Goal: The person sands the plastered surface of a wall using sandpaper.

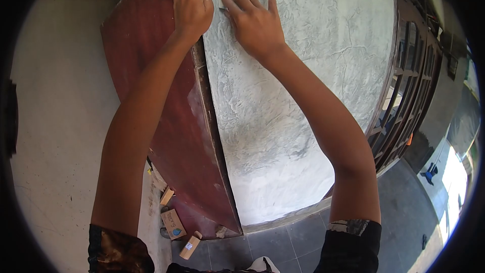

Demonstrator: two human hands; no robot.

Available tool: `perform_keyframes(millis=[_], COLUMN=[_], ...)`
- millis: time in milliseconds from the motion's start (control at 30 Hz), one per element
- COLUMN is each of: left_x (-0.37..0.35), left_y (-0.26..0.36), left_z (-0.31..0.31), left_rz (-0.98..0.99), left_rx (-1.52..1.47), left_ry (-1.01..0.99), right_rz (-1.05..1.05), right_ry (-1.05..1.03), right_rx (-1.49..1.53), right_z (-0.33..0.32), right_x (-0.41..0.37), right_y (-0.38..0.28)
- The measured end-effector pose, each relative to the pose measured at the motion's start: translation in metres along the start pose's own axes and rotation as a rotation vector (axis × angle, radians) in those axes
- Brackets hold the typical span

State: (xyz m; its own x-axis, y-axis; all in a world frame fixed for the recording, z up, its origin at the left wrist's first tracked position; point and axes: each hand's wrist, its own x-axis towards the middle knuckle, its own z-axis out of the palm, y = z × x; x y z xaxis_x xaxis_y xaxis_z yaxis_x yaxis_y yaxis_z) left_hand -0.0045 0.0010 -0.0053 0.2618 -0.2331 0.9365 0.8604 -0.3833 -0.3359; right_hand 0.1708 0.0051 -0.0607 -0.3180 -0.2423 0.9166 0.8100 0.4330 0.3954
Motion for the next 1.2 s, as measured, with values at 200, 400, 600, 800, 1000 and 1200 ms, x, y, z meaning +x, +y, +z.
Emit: perform_keyframes(millis=[200,400,600,800,1000,1200], left_x=[0.003,0.002,0.003,0.004,0.003,0.006], left_y=[0.002,0.002,0.002,0.007,0.003,0.006], left_z=[-0.003,-0.004,-0.005,-0.005,-0.002,-0.005], left_rz=[0.019,0.008,0.021,0.009,0.035,0.024], left_rx=[0.028,0.015,0.024,0.049,0.054,0.045], left_ry=[0.001,0.013,0.010,0.017,0.017,0.022], right_rz=[0.003,-0.016,-0.008,-0.012,0.004,-0.013], right_ry=[0.012,0.054,-0.033,0.110,-0.042,0.126], right_rx=[0.047,-0.021,0.079,-0.002,0.112,-0.027], right_z=[-0.001,0.003,-0.004,0.006,-0.003,0.013], right_x=[-0.004,0.014,-0.025,0.027,-0.035,0.036], right_y=[-0.005,0.009,-0.008,0.012,-0.012,0.018])
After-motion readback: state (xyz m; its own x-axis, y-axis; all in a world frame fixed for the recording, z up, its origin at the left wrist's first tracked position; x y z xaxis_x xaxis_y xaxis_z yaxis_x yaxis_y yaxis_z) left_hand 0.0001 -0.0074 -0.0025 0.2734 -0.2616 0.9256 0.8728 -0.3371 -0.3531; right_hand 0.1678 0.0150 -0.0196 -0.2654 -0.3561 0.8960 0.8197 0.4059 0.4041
